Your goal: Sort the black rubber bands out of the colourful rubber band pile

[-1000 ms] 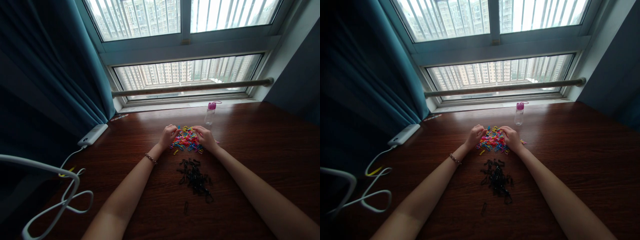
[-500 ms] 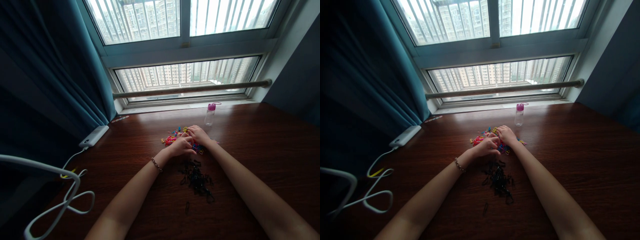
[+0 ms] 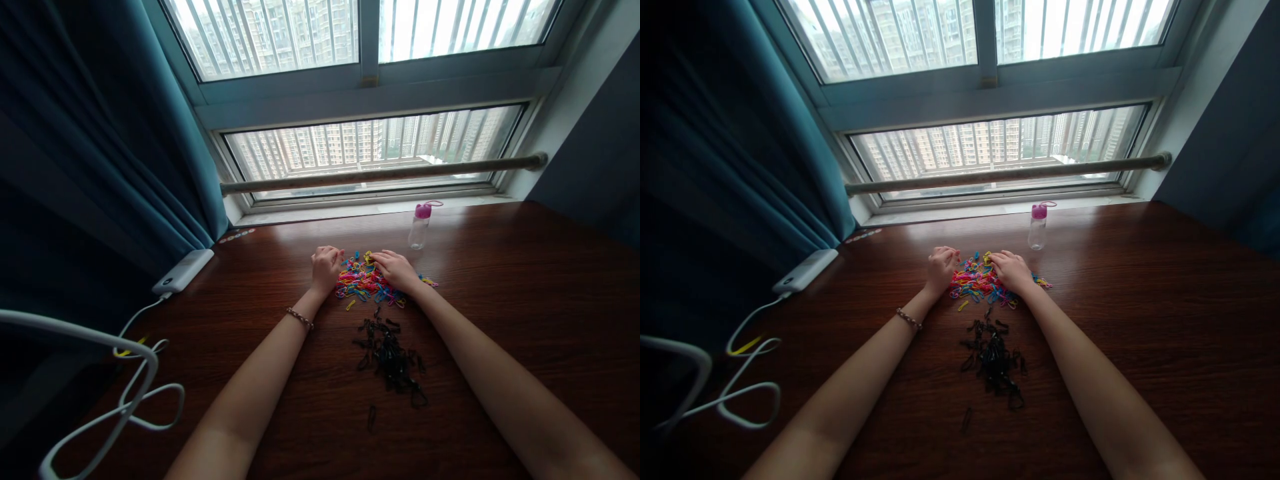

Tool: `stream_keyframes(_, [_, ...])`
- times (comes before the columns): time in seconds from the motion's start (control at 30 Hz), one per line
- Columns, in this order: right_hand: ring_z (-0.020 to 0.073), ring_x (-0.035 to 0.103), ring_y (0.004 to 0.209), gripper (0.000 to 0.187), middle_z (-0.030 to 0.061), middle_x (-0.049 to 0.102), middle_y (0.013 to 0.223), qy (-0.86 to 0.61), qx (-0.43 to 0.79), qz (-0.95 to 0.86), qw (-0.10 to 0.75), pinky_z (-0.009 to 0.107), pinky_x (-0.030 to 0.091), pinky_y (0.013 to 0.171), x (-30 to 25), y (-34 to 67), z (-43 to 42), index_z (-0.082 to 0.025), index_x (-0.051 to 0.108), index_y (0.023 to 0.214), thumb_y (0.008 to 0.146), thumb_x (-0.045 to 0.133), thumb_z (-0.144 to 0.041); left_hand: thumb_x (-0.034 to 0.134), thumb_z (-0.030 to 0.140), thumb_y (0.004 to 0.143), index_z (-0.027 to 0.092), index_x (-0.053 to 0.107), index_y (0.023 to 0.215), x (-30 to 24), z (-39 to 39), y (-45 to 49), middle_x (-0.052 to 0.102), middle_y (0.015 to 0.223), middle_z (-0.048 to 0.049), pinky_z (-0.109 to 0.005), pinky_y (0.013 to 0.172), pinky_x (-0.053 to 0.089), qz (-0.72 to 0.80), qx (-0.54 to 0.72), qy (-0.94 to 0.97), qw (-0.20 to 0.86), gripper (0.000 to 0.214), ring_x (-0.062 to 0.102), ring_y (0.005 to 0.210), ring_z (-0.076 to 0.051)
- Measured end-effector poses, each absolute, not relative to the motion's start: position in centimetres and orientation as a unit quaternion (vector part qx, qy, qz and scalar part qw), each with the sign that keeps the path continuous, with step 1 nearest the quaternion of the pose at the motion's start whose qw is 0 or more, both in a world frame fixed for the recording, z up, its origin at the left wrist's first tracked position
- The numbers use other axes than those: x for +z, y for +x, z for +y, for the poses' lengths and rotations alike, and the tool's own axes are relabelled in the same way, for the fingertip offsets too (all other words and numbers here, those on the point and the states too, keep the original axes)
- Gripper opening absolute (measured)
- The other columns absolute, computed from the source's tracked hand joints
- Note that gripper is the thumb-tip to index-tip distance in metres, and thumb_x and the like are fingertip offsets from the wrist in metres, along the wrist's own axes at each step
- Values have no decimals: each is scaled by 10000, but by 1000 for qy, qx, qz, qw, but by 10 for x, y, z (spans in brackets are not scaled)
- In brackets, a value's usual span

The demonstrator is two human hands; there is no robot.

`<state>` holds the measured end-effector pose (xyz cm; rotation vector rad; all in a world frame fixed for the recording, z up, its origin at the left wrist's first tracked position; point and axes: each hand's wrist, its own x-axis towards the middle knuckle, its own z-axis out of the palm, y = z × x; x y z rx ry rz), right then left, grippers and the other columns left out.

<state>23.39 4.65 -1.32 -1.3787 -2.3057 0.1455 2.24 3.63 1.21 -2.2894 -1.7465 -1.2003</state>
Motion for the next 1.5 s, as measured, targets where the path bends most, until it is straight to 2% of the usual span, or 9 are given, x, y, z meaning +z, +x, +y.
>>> stream_keyframes(0.23, [241, 407, 1188, 333, -15, 537, 1232, -496, 55, -834, 234, 446, 337, 954, -14, 233, 45, -314, 541, 1170, 873, 391, -314, 411, 298, 866, 194, 610, 697, 9, 38, 24, 637, 830, -43, -335, 810, 355, -575, -371, -729, -9, 280, 484, 923, -209])
stream_keyframes(0.63, [183, 486, 1083, 311, 0, 590, 1155, -440, 100, -833, 320, 364, 374, 960, -6, 237, 49, -265, 602, 1099, 867, 395, -255, 435, 292, 849, 184, 611, 710, 6, 39, 23, 641, 849, -46, -340, 814, 369, -577, -368, -729, -9, 249, 488, 923, -209])
stream_keyframes(0.8, [194, 499, 1066, 301, 14, 607, 1123, -429, 127, -831, 331, 370, 387, 947, 3, 239, 51, -251, 630, 1058, 861, 403, -265, 527, 249, 784, 212, 644, 804, 4, 41, 23, 646, 900, -33, -354, 833, 364, -569, -359, -739, -29, 124, 480, 973, -216])
stream_keyframes(0.97, [195, 522, 1047, 296, 47, 612, 1099, -419, 139, -822, 360, 357, 397, 942, 10, 233, 44, -226, 652, 1018, 843, 413, -245, 599, 265, 721, 267, 668, 823, 0, 41, 24, 649, 934, -19, -413, 839, 336, -580, -312, -751, -44, 123, 464, 990, -248])
stream_keyframes(1.17, [202, 581, 977, 279, 65, 647, 1019, -446, 256, -716, 471, 355, 442, 891, 14, 230, 42, -187, 684, 895, 830, 443, -314, 582, 250, 731, 251, 669, 746, -2, 44, 22, 662, 846, -14, -394, 808, 365, -596, -305, -741, -56, 88, 522, 909, -231])
stream_keyframes(1.37, [206, 647, 834, 208, 109, 690, 839, -457, 516, -522, 502, 340, 512, 777, 18, 234, 41, -136, 667, 776, 777, 549, -308, 583, 279, 740, 226, 680, 774, 0, 47, 20, 678, 779, -19, -321, 748, 422, -609, -338, -712, -87, 116, 583, 786, -186])
stream_keyframes(1.5, [180, 660, 713, 213, 120, 691, 762, -435, 593, -470, 487, 290, 530, 715, 25, 235, 37, -117, 652, 670, 735, 627, -319, 566, 296, 756, 216, 687, 794, 0, 48, 19, 682, 757, -24, -301, 730, 438, -611, -352, -702, -96, 150, 596, 741, -170])
